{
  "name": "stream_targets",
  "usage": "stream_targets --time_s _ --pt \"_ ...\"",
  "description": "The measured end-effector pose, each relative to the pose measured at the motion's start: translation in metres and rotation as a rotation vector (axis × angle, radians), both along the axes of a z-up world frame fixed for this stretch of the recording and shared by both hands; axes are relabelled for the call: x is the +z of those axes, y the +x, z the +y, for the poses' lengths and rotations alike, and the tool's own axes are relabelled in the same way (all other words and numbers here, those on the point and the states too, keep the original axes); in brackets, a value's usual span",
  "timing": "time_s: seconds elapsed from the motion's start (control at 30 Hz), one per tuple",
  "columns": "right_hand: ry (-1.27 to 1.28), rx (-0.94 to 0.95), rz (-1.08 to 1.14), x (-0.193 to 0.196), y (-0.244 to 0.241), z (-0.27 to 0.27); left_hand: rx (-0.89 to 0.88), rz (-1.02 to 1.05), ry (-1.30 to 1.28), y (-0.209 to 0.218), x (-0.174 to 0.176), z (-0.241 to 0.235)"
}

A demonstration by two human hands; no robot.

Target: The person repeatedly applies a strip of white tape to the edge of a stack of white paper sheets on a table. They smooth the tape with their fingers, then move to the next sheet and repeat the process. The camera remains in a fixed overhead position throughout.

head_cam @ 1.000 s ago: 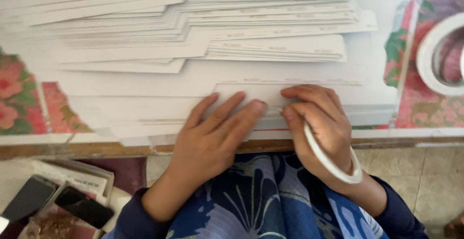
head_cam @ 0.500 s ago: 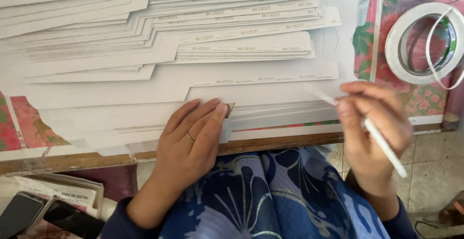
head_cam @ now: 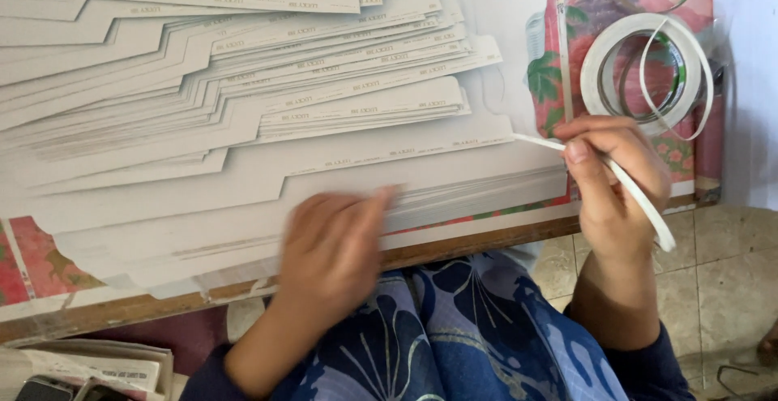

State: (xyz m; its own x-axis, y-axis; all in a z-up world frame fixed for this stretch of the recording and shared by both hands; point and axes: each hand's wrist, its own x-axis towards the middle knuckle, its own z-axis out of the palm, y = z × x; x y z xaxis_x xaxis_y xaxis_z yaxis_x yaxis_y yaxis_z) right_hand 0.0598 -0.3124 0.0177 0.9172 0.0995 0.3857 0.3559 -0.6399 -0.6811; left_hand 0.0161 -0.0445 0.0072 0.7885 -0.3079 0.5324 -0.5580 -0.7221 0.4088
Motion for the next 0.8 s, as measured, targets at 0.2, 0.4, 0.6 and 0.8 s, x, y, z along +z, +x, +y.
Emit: stream_targets --time_s 0.2,0.4,0.6,0.8 --pt "0.018 0.116 0.118 -0.005 0.014 -0.008 -0.135 0.019 0.107 0.037 0.010 -0.065" --pt "-0.049 0.109 0.164 0.001 0.017 -0.009 -0.209 0.110 -0.056 0.045 0.000 -0.075" --pt "-0.024 0.131 0.129 0.001 0.020 -0.008 -0.186 0.018 0.049 0.047 -0.001 -0.074" --pt "-0.008 0.150 0.111 0.002 0.021 -0.008 -0.171 -0.022 0.172 0.049 -0.002 -0.078"
